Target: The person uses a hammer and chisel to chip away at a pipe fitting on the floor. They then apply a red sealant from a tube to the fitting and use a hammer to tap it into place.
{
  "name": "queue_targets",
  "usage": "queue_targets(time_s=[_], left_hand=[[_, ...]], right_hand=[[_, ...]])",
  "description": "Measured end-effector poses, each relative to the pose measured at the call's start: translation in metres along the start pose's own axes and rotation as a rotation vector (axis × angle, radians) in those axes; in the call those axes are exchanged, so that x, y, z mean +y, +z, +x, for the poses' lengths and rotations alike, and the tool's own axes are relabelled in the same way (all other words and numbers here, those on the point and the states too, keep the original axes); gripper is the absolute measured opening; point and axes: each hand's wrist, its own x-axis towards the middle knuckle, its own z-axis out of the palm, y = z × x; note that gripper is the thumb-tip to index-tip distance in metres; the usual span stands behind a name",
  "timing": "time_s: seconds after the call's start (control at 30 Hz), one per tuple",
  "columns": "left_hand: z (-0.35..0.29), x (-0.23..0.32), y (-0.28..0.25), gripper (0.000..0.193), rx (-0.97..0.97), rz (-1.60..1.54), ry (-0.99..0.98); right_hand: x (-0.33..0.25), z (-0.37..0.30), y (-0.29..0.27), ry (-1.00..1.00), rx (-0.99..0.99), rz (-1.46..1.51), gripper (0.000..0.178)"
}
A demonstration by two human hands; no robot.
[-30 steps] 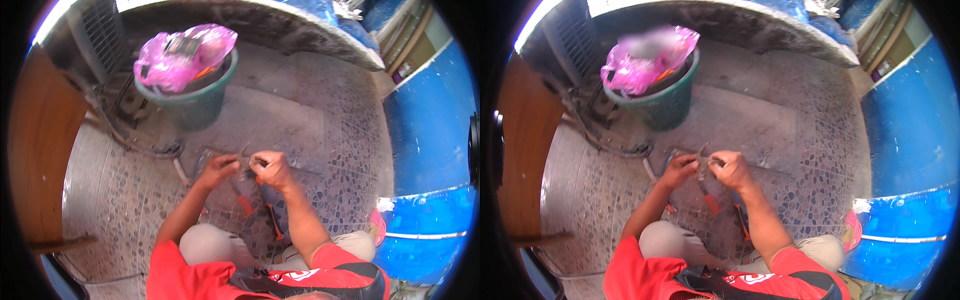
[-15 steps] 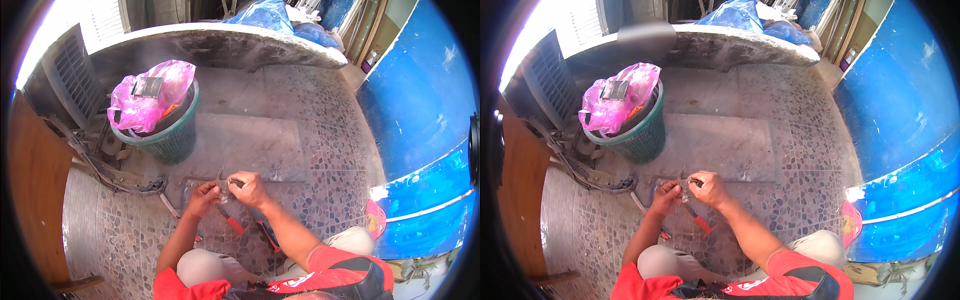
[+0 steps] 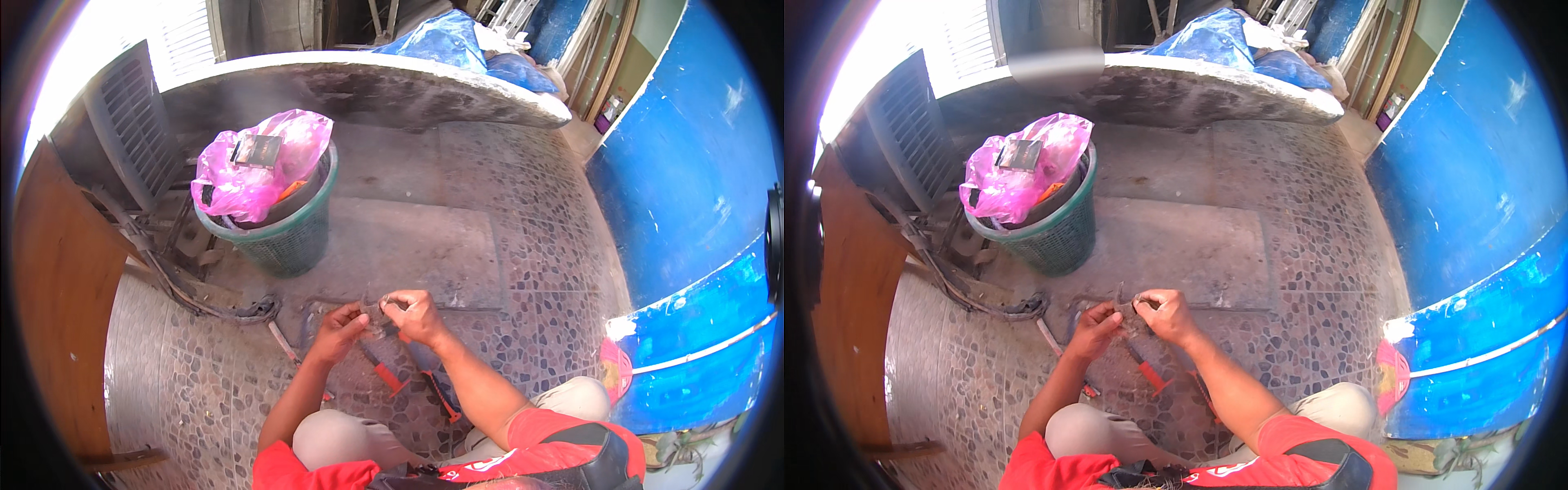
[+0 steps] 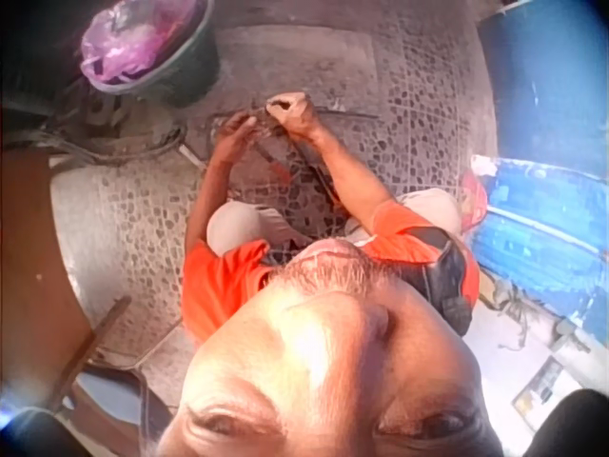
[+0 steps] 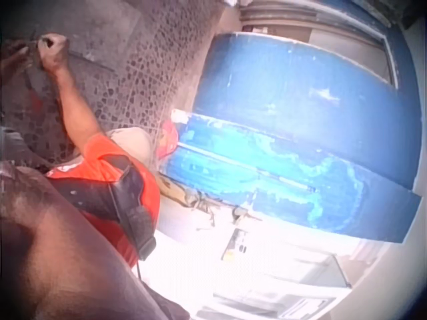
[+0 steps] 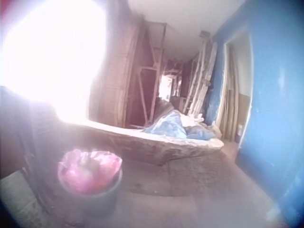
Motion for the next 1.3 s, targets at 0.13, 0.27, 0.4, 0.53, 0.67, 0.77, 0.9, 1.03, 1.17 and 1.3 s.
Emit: queue_targets(time_s=[0.13, 0.27, 0.4, 0.53, 0.67, 0.77, 0.9, 1.03, 1.17, 1.3], left_hand=[[0.001, -0.001, 0.003, 0.03, 0.062, 0.059, 0.015], [-0.004, 0.003, 0.013, 0.035, 0.117, -0.095, 0.013], [-0.002, -0.003, 0.009, 0.039, 0.195, -0.041, 0.019], [0.0, -0.006, 0.007, 0.041, 0.203, 0.007, 0.034], [-0.002, -0.009, 0.002, 0.033, 0.179, -0.013, 0.018], [0.0, 0.003, 0.014, 0.032, 0.04, -0.279, 0.039], [0.0, -0.004, 0.007, 0.031, -0.005, -0.28, 0.068], [0.0, -0.002, 0.007, 0.032, -0.026, -0.237, 0.061], [0.0, 0.001, 0.01, 0.033, -0.004, -0.228, 0.048], [-0.002, 0.003, 0.011, 0.039, 0.039, -0.21, 0.021]], right_hand=[[0.006, 0.003, 0.009, 0.14, 0.044, 0.078, 0.021], [0.027, 0.005, 0.015, 0.194, 0.147, 0.156, 0.026], [0.028, 0.002, 0.012, 0.265, 0.066, 0.285, 0.033], [0.008, -0.001, 0.014, 0.238, -0.027, 0.414, 0.034], [0.02, -0.003, 0.013, 0.271, -0.129, 0.536, 0.029], [0.023, -0.003, 0.011, 0.329, -0.181, 0.673, 0.025], [0.033, -0.004, 0.011, 0.38, -0.22, 0.808, 0.022], [0.037, -0.005, 0.014, 0.403, -0.23, 0.867, 0.022], [0.039, -0.005, 0.012, 0.381, -0.274, 0.914, 0.023], [0.038, -0.005, 0.014, 0.393, -0.27, 0.938, 0.024]])
